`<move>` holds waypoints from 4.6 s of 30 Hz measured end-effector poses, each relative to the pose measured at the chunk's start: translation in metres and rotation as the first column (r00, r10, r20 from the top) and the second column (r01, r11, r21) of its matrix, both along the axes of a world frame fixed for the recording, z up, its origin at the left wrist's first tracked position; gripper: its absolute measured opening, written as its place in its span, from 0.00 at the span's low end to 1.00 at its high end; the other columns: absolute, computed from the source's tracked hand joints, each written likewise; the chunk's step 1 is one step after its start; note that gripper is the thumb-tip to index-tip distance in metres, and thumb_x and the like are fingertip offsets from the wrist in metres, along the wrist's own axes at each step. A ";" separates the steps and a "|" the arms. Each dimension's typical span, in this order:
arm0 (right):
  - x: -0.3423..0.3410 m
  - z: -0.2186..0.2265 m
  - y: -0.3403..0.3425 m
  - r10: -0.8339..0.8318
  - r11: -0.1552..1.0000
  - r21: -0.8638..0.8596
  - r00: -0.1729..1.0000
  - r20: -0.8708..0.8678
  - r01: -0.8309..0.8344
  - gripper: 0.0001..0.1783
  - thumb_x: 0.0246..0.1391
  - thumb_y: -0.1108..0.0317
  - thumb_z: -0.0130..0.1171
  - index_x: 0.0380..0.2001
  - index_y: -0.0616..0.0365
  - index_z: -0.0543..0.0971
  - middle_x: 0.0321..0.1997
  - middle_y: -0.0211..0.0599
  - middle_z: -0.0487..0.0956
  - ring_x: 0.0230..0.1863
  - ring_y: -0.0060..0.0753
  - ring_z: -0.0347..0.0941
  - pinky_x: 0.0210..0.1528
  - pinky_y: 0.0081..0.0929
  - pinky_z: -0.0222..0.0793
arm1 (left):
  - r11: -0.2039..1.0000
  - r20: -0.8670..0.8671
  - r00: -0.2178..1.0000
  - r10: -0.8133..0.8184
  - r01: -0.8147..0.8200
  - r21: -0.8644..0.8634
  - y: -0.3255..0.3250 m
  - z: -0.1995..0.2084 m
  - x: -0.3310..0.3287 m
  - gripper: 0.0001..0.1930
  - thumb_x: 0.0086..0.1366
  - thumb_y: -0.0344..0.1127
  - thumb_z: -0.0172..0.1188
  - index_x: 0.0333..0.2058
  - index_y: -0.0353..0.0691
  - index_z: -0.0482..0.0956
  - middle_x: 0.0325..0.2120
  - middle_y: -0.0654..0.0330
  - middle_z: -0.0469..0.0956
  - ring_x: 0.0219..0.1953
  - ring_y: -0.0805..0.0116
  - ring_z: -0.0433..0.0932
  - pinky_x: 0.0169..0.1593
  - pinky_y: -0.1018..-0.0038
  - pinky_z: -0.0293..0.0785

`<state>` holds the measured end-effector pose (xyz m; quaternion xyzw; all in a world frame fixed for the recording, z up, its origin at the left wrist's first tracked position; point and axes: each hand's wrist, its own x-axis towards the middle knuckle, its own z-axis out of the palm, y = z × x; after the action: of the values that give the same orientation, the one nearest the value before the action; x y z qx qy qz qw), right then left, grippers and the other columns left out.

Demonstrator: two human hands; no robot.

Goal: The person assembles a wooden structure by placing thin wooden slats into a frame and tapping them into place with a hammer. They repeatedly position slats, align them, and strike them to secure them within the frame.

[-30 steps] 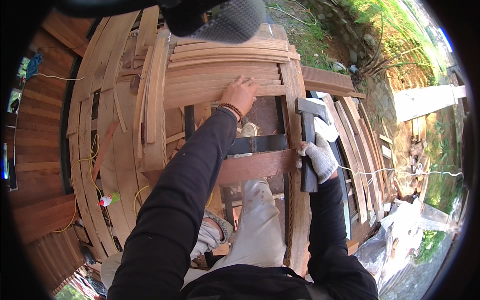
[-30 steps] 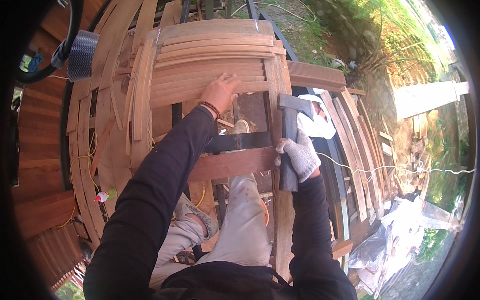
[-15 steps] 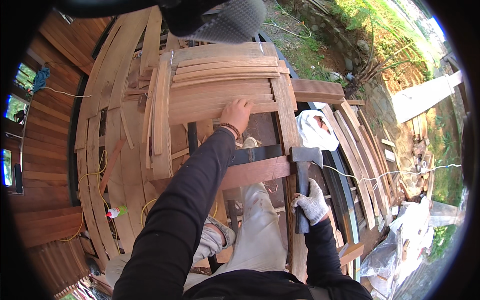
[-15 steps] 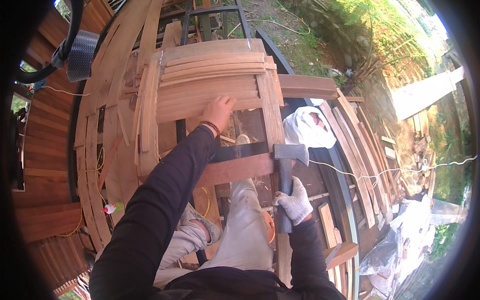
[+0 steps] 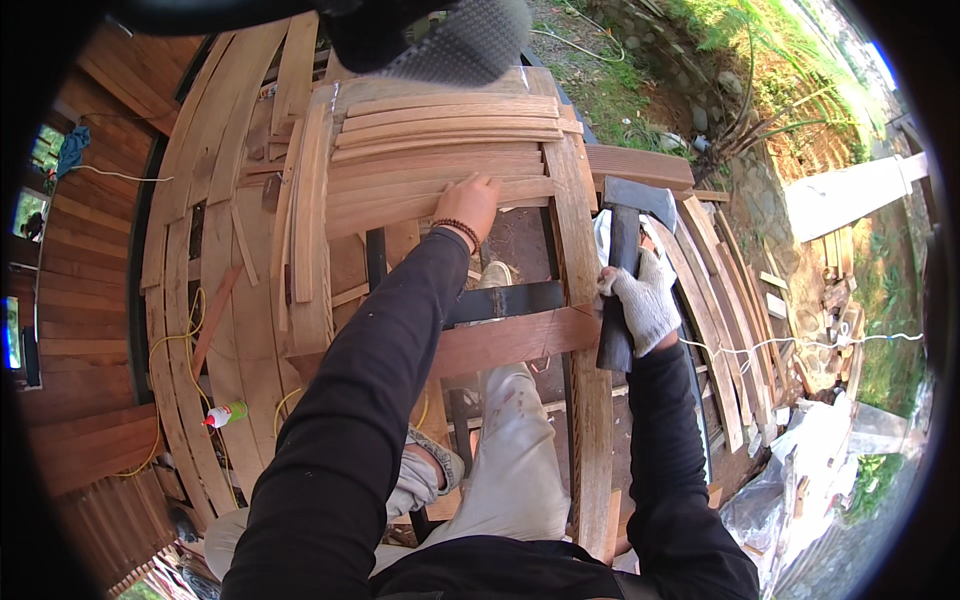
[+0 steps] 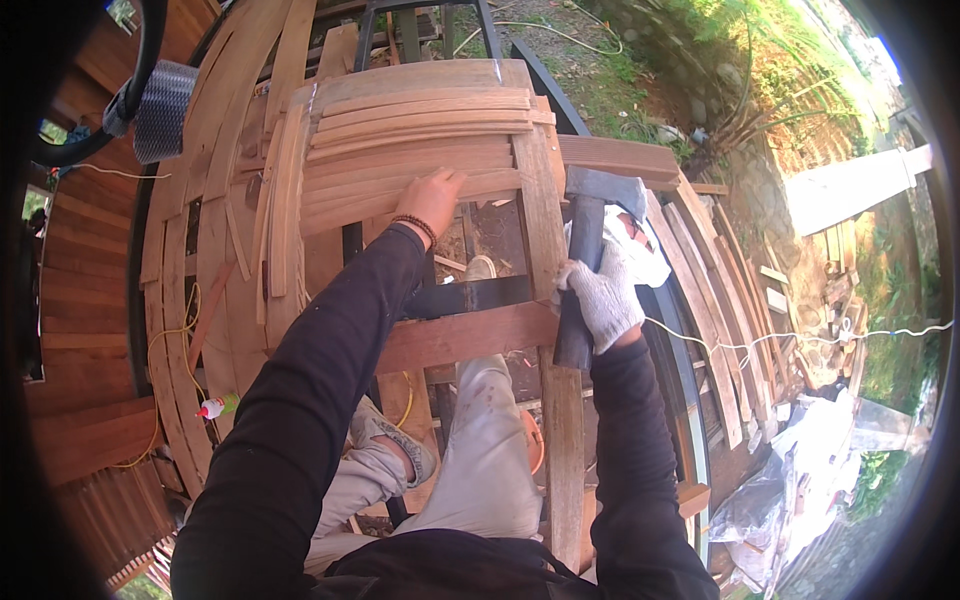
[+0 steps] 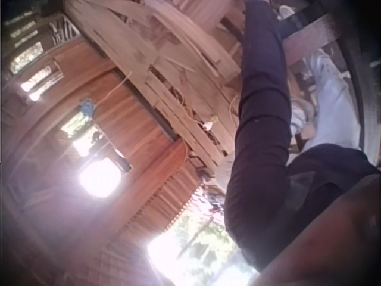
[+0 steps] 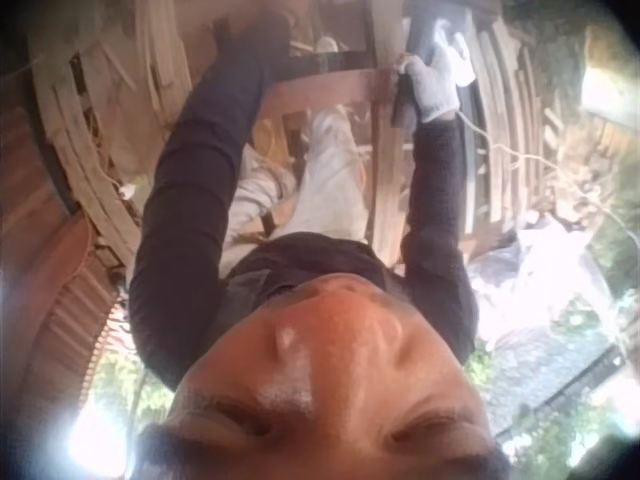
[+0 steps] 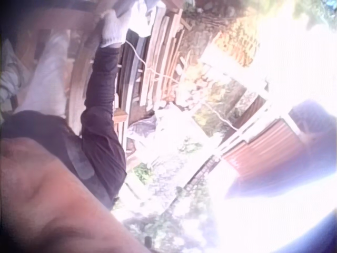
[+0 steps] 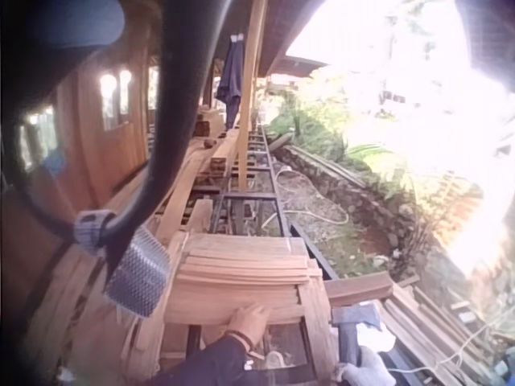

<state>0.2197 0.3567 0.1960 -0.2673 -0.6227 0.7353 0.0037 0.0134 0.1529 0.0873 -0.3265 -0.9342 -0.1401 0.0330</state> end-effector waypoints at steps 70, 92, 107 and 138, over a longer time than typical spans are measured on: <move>-0.139 0.073 0.016 0.367 0.033 0.610 0.577 0.730 -0.792 0.37 0.56 0.69 0.62 0.69 0.59 0.64 0.44 0.49 0.85 0.34 0.39 0.84 0.39 0.39 0.80 | 0.962 0.074 0.992 0.098 -0.114 0.248 0.033 -0.010 0.004 0.16 0.57 0.37 0.75 0.43 0.46 0.83 0.47 0.63 0.79 0.55 0.55 0.76 0.54 0.54 0.75; -0.058 -0.003 0.000 0.119 0.917 0.376 0.991 0.056 -0.131 0.26 0.55 0.75 0.59 0.58 0.65 0.71 0.31 0.41 0.81 0.22 0.30 0.79 0.23 0.30 0.77 | 0.956 0.088 0.995 0.049 -0.072 0.284 0.026 -0.015 0.004 0.18 0.58 0.39 0.75 0.47 0.48 0.85 0.51 0.62 0.80 0.57 0.55 0.75 0.56 0.54 0.76; -0.034 -0.047 -0.016 0.170 0.399 0.897 0.976 0.133 -0.191 0.58 0.44 0.63 0.72 0.74 0.76 0.55 0.72 0.71 0.63 0.78 0.64 0.52 0.80 0.48 0.47 | 0.912 0.033 0.999 0.015 -0.027 0.409 0.021 -0.029 0.000 0.19 0.56 0.38 0.76 0.47 0.47 0.87 0.47 0.60 0.81 0.54 0.54 0.77 0.57 0.55 0.73; -0.046 -0.018 -0.053 0.123 0.674 0.702 0.972 0.200 -0.230 0.58 0.46 0.72 0.67 0.77 0.70 0.48 0.69 0.72 0.66 0.69 0.57 0.67 0.65 0.46 0.71 | 0.895 0.059 0.998 0.013 -0.038 0.444 0.020 -0.036 0.002 0.19 0.55 0.34 0.76 0.47 0.46 0.87 0.47 0.59 0.81 0.54 0.52 0.76 0.60 0.56 0.73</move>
<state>0.1740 0.3032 0.1782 -0.2323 -0.8824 0.4092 -0.0055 0.0158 0.1725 0.0511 -0.2939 -0.8822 -0.3584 0.0832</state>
